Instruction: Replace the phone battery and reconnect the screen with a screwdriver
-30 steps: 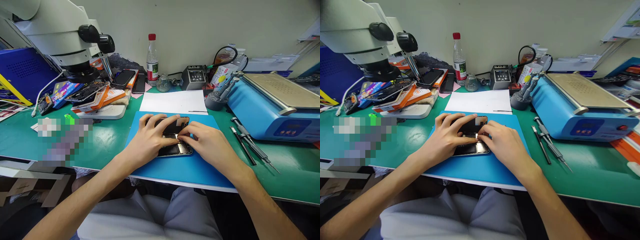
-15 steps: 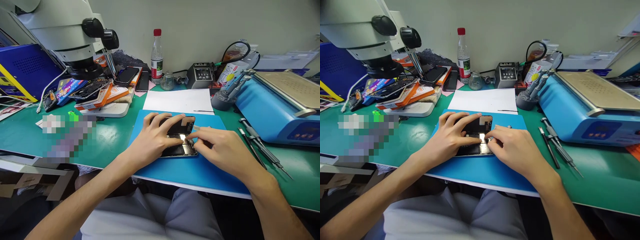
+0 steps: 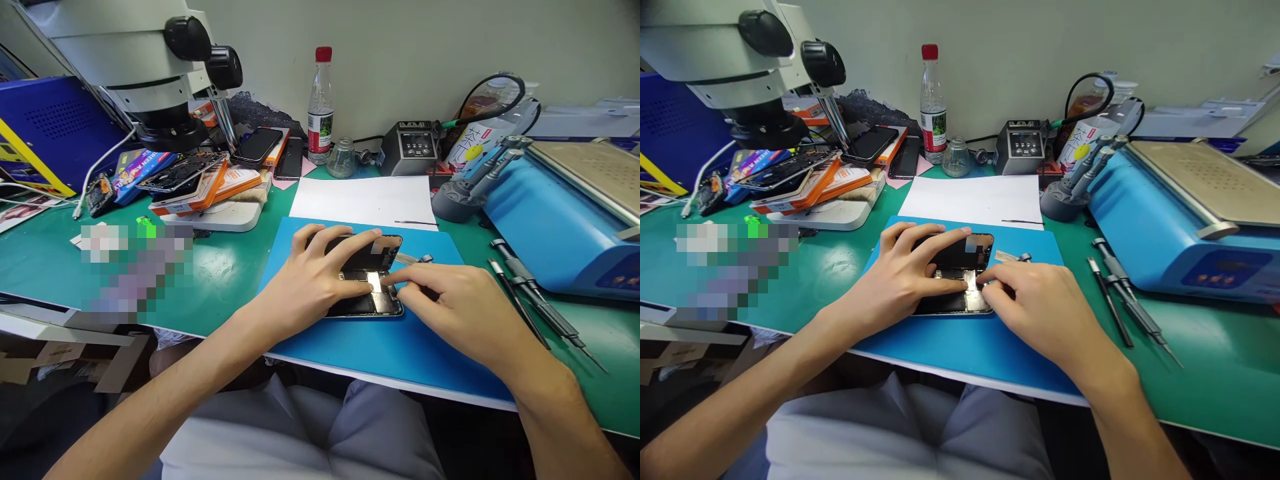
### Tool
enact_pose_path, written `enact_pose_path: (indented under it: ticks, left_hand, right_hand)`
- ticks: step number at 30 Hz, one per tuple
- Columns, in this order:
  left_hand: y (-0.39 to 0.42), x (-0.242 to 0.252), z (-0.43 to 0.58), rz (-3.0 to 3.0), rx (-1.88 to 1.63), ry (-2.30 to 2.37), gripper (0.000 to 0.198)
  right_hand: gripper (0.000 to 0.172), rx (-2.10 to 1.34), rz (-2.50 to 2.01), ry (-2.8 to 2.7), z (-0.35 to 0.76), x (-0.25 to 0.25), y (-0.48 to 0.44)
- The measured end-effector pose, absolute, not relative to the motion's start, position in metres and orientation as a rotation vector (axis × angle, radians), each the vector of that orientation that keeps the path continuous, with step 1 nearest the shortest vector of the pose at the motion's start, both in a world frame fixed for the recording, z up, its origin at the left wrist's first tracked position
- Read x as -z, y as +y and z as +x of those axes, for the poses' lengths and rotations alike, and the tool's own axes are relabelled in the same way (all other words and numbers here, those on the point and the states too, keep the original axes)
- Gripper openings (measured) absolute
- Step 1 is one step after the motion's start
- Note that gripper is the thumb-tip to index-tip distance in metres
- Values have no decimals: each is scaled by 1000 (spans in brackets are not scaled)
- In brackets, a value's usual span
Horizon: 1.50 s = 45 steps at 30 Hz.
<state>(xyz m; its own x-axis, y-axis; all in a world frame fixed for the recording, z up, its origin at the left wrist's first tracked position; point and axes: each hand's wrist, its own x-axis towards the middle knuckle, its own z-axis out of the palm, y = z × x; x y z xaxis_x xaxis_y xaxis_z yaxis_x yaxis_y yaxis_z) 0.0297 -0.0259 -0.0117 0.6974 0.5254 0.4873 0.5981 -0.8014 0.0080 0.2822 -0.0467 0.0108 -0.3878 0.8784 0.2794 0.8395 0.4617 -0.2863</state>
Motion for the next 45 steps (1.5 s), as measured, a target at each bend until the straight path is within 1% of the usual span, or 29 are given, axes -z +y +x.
enact_pose_path:
  ticks: [6, 11, 16, 27, 31, 33, 38, 41, 45]
  left_hand:
    - [-25, 14, 31, -2743, 726, -944, 38]
    - [-27, 13, 31, -2736, 721, -947, 32]
    - [-27, 12, 30, -2725, 751, -950, 35]
    - [-29, 11, 29, -2707, 774, -963, 34]
    - [-28, 12, 29, -2719, 760, -953, 41]
    - [-27, 13, 29, -2719, 757, -946, 42]
    - [-26, 15, 30, -2697, 760, -929, 33]
    - [-25, 17, 30, -2685, 782, -901, 29]
    - [-25, 17, 30, -2681, 820, -906, 30]
  right_hand:
    - [36, -74, -1450, -2305, 280, -9, -46]
    - [29, -95, -1429, -2329, 280, -9, -44]
    - [24, -95, -1401, -2361, 281, -7, -41]
    - [21, -194, -1458, -2390, 280, -10, -39]
    - [20, -217, -1466, -2383, 281, -10, -38]
    - [22, -239, -1460, -2382, 281, -9, -38]
    - [27, -287, -1495, -2273, 285, -12, -40]
    - [25, -252, -1584, -2230, 287, -13, -41]
    - [20, -232, -1572, -2326, 285, -11, -40]
